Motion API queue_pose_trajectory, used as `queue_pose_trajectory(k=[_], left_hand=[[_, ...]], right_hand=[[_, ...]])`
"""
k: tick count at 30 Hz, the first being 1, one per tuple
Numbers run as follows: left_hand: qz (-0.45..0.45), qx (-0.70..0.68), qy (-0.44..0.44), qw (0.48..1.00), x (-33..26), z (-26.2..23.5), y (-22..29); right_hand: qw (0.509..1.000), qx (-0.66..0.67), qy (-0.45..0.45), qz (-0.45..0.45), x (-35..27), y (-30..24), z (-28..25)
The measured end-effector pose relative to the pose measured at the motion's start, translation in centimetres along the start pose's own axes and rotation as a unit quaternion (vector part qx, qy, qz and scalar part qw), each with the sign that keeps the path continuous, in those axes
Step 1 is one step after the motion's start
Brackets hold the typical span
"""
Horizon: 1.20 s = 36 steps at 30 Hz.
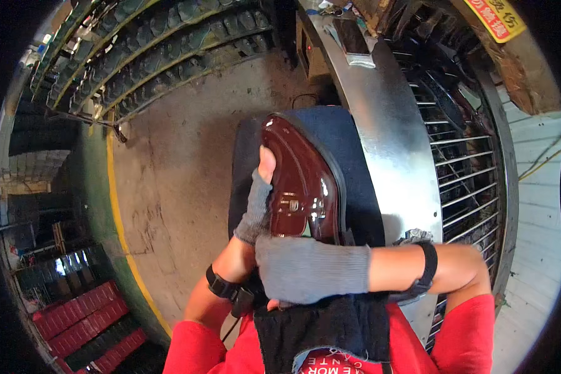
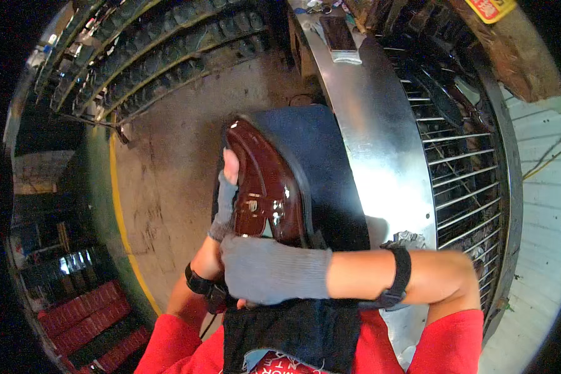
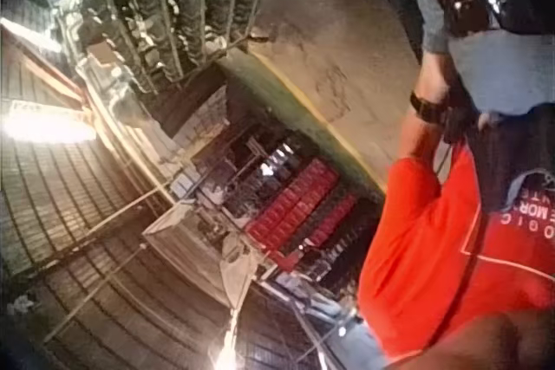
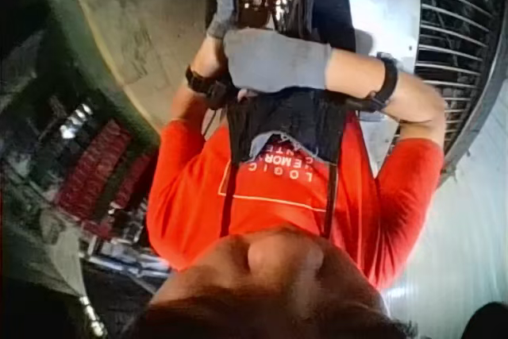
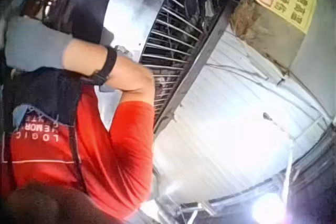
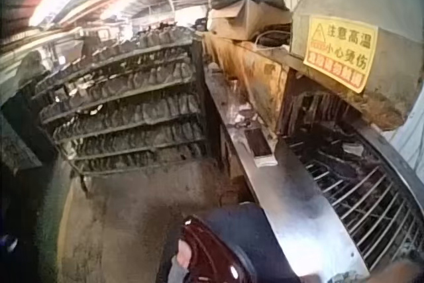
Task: Polishing and inspecting a leather loafer at a manufacturing station.
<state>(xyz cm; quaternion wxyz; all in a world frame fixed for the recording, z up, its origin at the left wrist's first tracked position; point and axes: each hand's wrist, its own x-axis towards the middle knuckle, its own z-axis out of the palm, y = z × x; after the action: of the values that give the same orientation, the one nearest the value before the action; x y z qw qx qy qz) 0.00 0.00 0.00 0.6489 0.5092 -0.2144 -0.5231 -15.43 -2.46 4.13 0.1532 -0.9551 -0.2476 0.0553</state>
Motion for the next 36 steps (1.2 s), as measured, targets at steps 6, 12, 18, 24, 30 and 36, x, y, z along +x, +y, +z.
queue_pose_trajectory(k=[6,12,18,24,30,36], left_hand=[[-0.06,-0.259,0.03,0.964,-4.0,6.3,-7.6],[-0.109,-0.326,-0.012,0.939,-3.3,7.4,-9.2],[-0.053,-0.245,0.007,0.968,-5.0,9.3,-6.7],[-0.08,-0.135,0.047,0.986,-7.7,10.8,-4.7],[-0.051,-0.094,0.009,0.994,-8.5,11.7,-3.2],[0.012,-0.038,0.016,0.999,-9.3,11.8,-4.3]], right_hand=[[0.829,0.319,0.38,0.258,-18.3,-1.7,0.5],[0.691,0.538,0.298,0.38,-19.0,-0.4,4.1],[0.655,0.505,0.451,0.336,-18.5,-0.1,3.2],[0.697,0.363,0.521,0.332,-13.6,-0.9,1.1],[0.737,0.366,0.477,0.308,-15.2,-0.3,-1.7],[0.807,0.308,0.445,0.237,-15.2,1.6,-4.5]])
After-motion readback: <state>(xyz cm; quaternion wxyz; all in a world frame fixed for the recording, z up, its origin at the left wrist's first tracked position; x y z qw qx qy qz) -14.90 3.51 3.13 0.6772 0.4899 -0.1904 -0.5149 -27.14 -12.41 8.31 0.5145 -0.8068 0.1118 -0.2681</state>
